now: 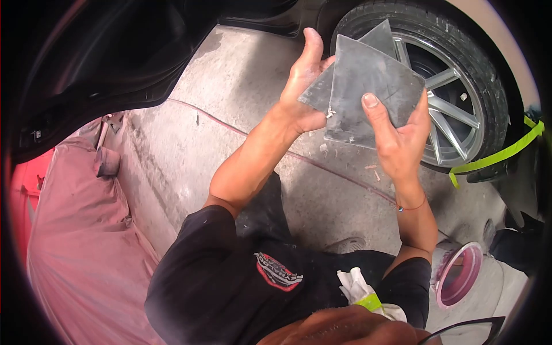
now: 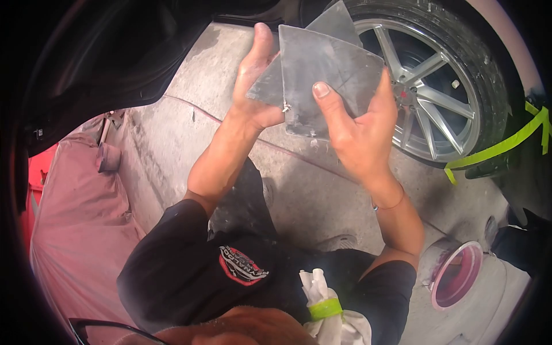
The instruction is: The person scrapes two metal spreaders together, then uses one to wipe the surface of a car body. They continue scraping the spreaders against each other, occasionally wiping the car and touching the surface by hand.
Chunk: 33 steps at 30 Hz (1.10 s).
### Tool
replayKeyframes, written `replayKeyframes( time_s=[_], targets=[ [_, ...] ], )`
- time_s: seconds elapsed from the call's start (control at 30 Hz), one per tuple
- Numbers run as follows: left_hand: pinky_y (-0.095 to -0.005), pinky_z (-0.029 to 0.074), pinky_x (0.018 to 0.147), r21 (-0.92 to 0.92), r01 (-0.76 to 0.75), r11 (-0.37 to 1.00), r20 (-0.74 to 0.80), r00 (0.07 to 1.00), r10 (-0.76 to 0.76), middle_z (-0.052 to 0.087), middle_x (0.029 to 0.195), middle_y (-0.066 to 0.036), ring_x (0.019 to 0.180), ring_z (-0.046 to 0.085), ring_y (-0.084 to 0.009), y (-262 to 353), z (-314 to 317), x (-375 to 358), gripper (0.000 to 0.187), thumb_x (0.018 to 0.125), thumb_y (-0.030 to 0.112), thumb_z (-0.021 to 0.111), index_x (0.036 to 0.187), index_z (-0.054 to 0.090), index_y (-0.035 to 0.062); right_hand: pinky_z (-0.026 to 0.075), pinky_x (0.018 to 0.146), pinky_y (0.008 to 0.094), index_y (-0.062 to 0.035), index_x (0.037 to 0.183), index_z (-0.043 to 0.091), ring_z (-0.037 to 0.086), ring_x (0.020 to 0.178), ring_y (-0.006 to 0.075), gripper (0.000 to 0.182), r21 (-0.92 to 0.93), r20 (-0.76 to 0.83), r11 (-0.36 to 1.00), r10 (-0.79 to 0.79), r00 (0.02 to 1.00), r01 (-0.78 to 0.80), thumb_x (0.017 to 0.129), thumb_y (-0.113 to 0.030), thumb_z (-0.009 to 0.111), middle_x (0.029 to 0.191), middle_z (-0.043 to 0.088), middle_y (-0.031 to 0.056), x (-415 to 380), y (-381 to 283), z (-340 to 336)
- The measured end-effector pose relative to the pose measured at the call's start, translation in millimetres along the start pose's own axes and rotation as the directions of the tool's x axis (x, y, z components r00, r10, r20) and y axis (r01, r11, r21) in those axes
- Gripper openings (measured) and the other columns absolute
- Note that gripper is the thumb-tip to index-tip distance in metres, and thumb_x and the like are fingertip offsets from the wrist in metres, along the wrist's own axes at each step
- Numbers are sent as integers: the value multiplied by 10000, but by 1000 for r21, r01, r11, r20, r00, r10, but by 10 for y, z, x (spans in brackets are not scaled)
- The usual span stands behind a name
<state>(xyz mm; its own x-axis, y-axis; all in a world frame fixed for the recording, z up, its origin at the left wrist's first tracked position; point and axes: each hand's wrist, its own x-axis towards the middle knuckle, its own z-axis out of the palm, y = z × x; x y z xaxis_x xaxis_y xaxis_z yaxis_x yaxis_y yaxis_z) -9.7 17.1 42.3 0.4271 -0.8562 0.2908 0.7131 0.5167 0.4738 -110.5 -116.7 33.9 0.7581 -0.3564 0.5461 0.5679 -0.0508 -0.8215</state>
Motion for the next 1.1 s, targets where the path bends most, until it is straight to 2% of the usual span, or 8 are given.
replayKeyframes(
  time_s=[0.23, 0.33, 0.4, 0.43, 0.5, 0.73, 0.8, 1.1],
  targets=[
    [-422, 547, 901, -16, -43, 999, -15, 999, 43, 628, 1204, -148, 1071, 638, -281, -55, -73, -21, 681, 989, 595, 332, 1273, 530, 9, 492, 859, 282, 35, 1188, 553, 630, 955, 145, 350, 64, 25, 997, -41, 999, 39, 870, -31, 685, 1065, 665, 101, 10, 71, 0],
    [-393, 500, 980, 162, -163, 973, 166, 977, 136, 593, 1263, -139, 1153, 591, -234, -109, -246, -70, 780, 964, 667, 267, 1332, 489, 16, 495, 840, 274, 19, 1177, 565, 635, 949, 138, 331, -2, 100, 999, -36, 994, 37, 872, -29, 683, 1052, 675, 88, -3, 11, 1],
    [-389, 483, 1000, 641, -162, 750, -45, 968, 247, 584, 1284, -126, 1180, 574, -222, -149, -256, -156, 687, 996, 594, 294, 1334, 492, 31, 512, 764, 263, 15, 1145, 578, 660, 861, 129, 300, -74, 108, 996, -35, 993, 43, 870, -38, 685, 967, 704, 88, -3, 9, -5],
    [-389, 483, 1000, 641, -165, 750, -45, 967, 251, 584, 1284, -126, 1180, 574, -222, -176, -355, -148, 687, 996, 594, 294, 1334, 492, 31, 512, 764, 263, 15, 1145, 578, 660, 861, 129, 300, -75, 113, 996, -35, 993, 43, 870, -38, 685, 967, 704, 88, -4, -12, -12],
    [-415, 498, 980, 6, -37, 999, 93, 995, 36, 609, 1264, -125, 1131, 611, -264, -254, -533, -92, 595, 1006, 514, 368, 1333, 517, 39, 522, 683, 264, 11, 1110, 589, 678, 756, 130, 273, -225, 208, 974, 17, 978, 31, 864, -45, 691, 871, 719, 98, -15, -63, -34],
    [-400, 531, 916, 89, 19, 996, -66, 998, -13, 670, 1148, -118, 1056, 647, -252, -280, -425, -76, 596, 992, 547, 394, 1216, 610, 39, 487, 710, 237, 5, 1075, 618, 631, 763, 92, 256, -268, 217, 963, 98, 971, -37, 850, -54, 725, 856, 701, 51, 1, -161, -50],
    [-386, 550, 872, -40, 200, 979, -135, 970, -204, 687, 1092, -106, 1000, 662, -243, -284, -382, -35, 599, 976, 572, 418, 1161, 635, 45, 479, 685, 231, 7, 1066, 617, 621, 744, 80, 257, -313, 266, 949, 60, 962, 27, 848, -70, 730, 827, 697, 46, 18, -140, -90],
    [-387, 554, 864, -191, 244, 951, -54, 965, -258, 683, 1116, -95, 1009, 658, -241, -358, -413, 4, 543, 979, 538, 446, 1177, 633, 68, 524, 723, 279, 19, 1095, 615, 692, 806, 154, 284, -301, 338, 951, 172, 925, -67, 843, -71, 710, 901, 722, 109, 70, -130, -190]
  ],
)
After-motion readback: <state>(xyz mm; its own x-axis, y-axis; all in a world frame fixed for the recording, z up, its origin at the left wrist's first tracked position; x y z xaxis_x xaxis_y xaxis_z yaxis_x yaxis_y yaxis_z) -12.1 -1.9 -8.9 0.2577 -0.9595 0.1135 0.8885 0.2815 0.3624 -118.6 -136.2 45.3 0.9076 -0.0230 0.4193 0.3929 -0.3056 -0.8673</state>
